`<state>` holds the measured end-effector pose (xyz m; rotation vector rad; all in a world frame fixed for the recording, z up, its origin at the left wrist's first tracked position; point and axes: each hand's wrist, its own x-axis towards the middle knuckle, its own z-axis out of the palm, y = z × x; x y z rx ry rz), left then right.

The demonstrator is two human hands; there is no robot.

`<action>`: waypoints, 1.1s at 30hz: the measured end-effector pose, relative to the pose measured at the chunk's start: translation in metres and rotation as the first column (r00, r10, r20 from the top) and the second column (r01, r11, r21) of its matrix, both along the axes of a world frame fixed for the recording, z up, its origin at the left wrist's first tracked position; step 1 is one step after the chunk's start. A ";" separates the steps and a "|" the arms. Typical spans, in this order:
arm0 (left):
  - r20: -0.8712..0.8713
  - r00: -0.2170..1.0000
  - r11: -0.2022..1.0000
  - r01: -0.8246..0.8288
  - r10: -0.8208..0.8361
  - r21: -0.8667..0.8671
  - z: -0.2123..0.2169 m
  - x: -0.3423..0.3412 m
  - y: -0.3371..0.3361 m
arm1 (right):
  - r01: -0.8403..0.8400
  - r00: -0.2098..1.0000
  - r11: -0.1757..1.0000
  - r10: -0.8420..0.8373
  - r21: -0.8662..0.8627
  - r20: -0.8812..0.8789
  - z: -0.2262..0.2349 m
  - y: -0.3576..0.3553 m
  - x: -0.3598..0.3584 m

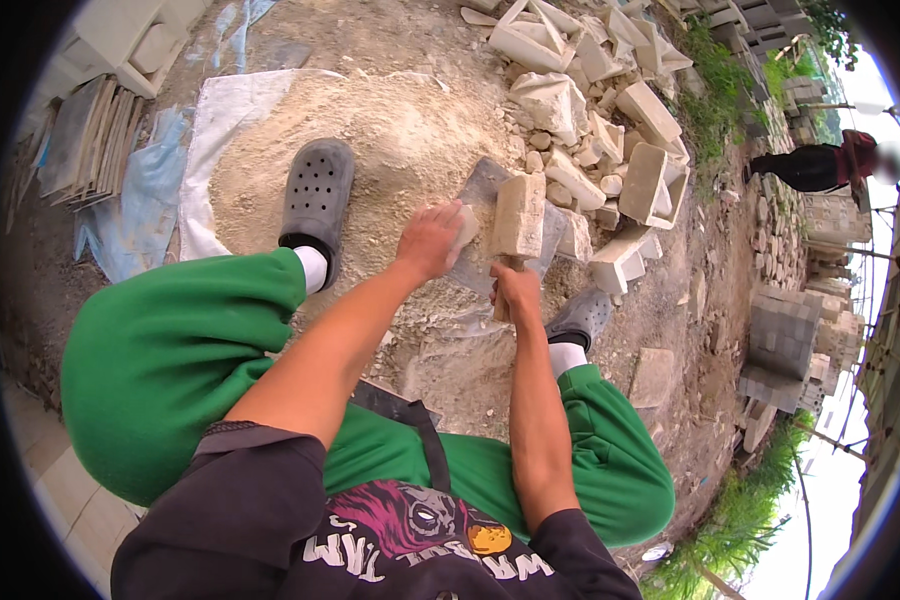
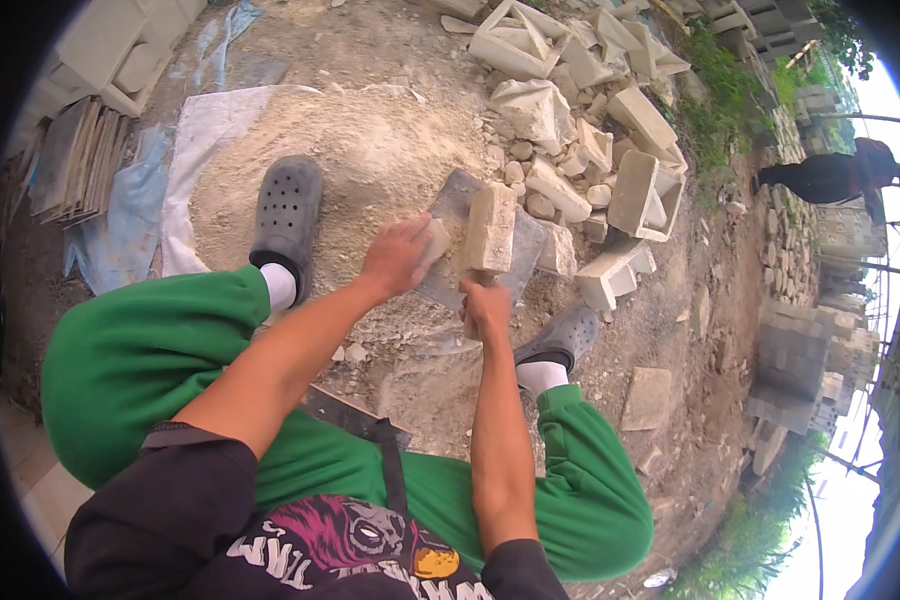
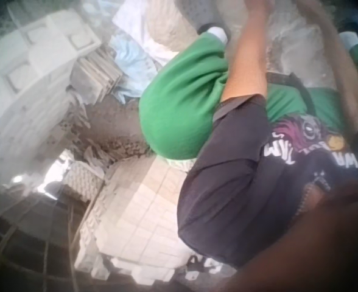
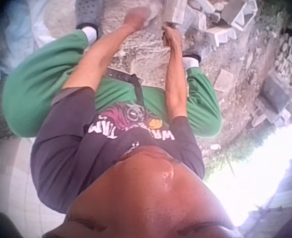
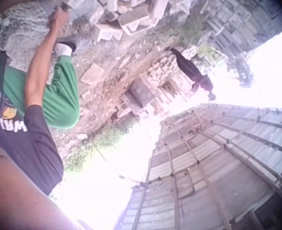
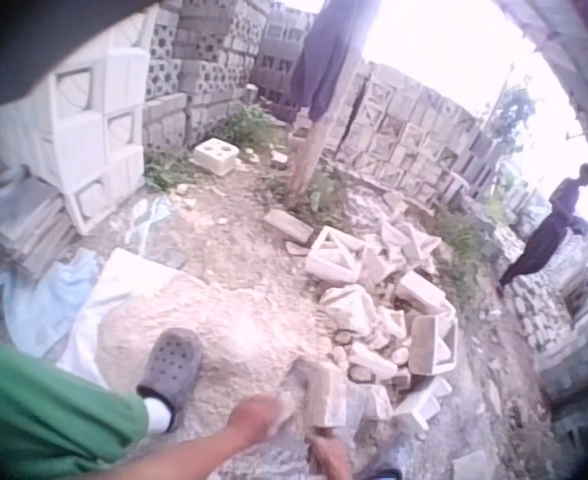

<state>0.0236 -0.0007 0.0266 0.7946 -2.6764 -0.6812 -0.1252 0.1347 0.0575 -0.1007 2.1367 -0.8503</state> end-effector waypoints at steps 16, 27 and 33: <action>0.257 0.943 0.959 0.250 -0.211 -0.132 0.007 -0.065 -0.017 | 0.283 0.956 0.958 -0.278 -0.045 0.093 -0.012 0.031 -0.002; 0.177 0.967 0.983 0.171 -0.180 0.066 0.010 -0.062 -0.039 | 0.272 0.962 0.951 -0.269 -0.144 0.044 -0.023 0.034 -0.002; 0.171 0.915 0.908 0.391 -0.365 -0.152 0.003 -0.052 -0.023 | 0.302 0.953 0.932 -0.296 -0.201 0.064 -0.023 0.035 0.001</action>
